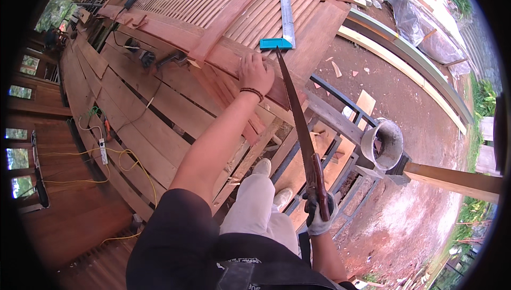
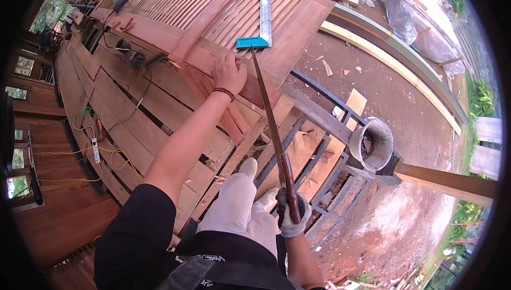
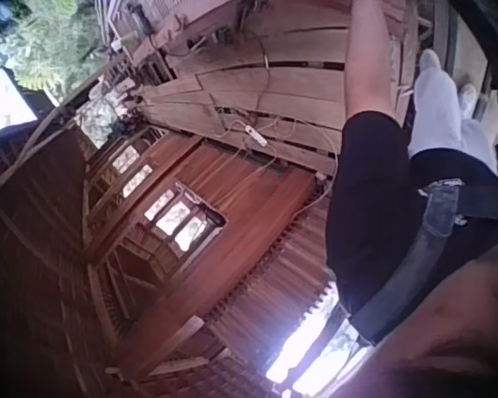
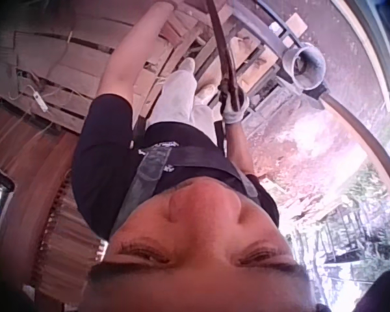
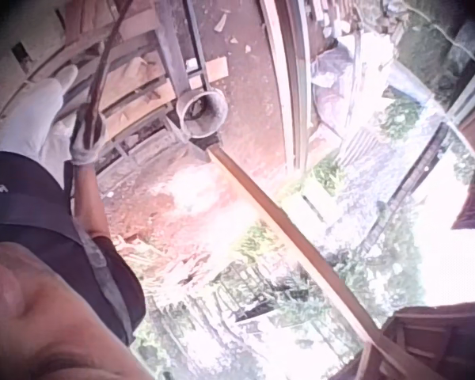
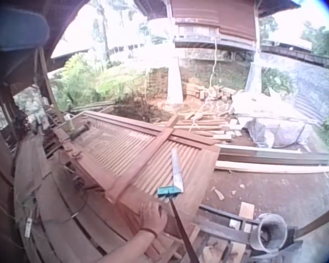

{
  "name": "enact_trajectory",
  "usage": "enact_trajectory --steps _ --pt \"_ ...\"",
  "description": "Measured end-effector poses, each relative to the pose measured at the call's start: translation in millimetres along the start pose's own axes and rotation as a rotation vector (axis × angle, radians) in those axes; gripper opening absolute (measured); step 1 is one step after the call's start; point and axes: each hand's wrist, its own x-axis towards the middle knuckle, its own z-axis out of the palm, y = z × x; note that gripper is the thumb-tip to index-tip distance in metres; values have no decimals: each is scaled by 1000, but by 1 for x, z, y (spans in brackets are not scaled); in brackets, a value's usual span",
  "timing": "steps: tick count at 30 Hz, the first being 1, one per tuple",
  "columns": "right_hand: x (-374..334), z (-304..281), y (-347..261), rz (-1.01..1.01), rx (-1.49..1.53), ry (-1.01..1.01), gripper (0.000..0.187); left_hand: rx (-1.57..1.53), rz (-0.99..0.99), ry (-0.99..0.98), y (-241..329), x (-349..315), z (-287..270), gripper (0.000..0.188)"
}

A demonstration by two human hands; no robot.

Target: The person measures and marks a wooden slatted panel using a try square and pencil. They then use a hand saw to cut along the marked line on the panel's frame. Finally, they use a power sander to smooth the cut edge of the wood.

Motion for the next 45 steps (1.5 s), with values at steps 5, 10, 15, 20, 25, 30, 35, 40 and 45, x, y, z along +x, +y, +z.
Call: enact_trajectory --steps 5,10,15,20,25,30,35,40,45 --pt "-45 -36 12 54 16 101 41 302 154 -9 -11 56 6 39" --pt "-78 -77 25 92 -35 220 45 178 194 -215 11 96 23 46" --pt "-90 -79 34 199 19 228 46 -56 115 -134 56 119 55 47" --pt "-68 -66 27 98 -61 79 38 -88 -80 -99 35 72 30 37" --pt "-32 -20 14 -13 69 -29 29 89 -77 72 7 5 5 23" --pt "-17 -12 -3 -95 18 -83 30 125 -15 193 16 -9 4 14" --pt "-46 -21 16 -10 -23 -47 27 144 36 209 18 -12 1 15" --pt "-58 -20 17 -30 -28 7 26 136 53 223 17 -10 3 16" --pt "-6 4 2 -55 -77 -1 21 169 60 218 19 -12 3 17"
